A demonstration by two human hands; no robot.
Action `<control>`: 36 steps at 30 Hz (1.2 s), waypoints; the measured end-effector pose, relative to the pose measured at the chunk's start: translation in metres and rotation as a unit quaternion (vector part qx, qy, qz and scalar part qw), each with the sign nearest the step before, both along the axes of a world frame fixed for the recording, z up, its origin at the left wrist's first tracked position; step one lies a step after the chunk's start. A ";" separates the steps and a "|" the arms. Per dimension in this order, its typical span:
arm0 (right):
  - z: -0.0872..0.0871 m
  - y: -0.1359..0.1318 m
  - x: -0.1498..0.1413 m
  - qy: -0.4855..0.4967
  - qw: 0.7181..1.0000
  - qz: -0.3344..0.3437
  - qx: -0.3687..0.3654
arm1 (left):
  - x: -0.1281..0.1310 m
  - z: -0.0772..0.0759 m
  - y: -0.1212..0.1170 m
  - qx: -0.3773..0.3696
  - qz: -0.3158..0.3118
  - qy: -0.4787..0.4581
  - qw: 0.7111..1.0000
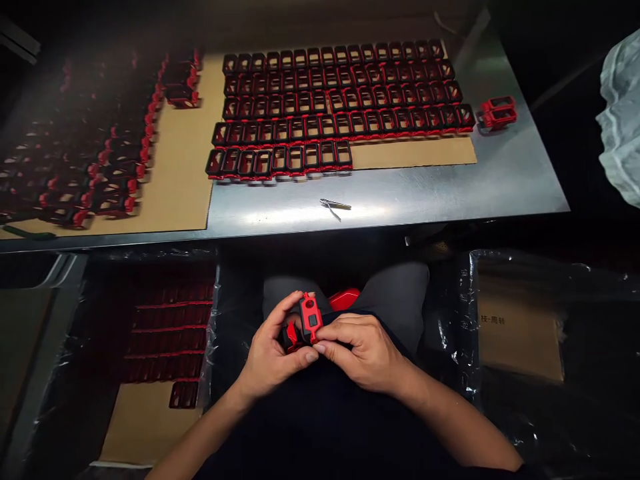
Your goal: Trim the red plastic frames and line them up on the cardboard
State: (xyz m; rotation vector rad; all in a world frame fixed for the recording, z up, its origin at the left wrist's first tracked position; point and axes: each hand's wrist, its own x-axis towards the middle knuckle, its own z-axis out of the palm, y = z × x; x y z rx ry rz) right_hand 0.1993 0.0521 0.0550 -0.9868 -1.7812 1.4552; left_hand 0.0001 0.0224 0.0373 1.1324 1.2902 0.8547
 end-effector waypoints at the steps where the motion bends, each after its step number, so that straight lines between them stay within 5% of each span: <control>1: -0.001 0.000 0.000 -0.001 1.000 0.006 0.009 | 0.001 -0.001 0.000 0.007 0.001 -0.003 1.000; 15: -0.003 0.004 0.004 0.002 0.998 0.057 0.023 | 0.005 0.000 0.003 0.262 -0.007 0.118 0.958; 21: 0.002 0.005 0.011 0.027 0.985 -0.020 -0.172 | 0.003 0.005 0.004 0.301 -0.028 0.191 0.934; 27: 0.000 0.002 -0.004 0.110 0.937 -0.005 -0.331 | 0.005 0.006 0.005 0.320 -0.037 0.213 0.922; 36: -0.013 0.001 -0.022 0.066 0.963 -0.059 -0.254 | 0.005 0.000 0.002 0.353 -0.012 0.229 0.907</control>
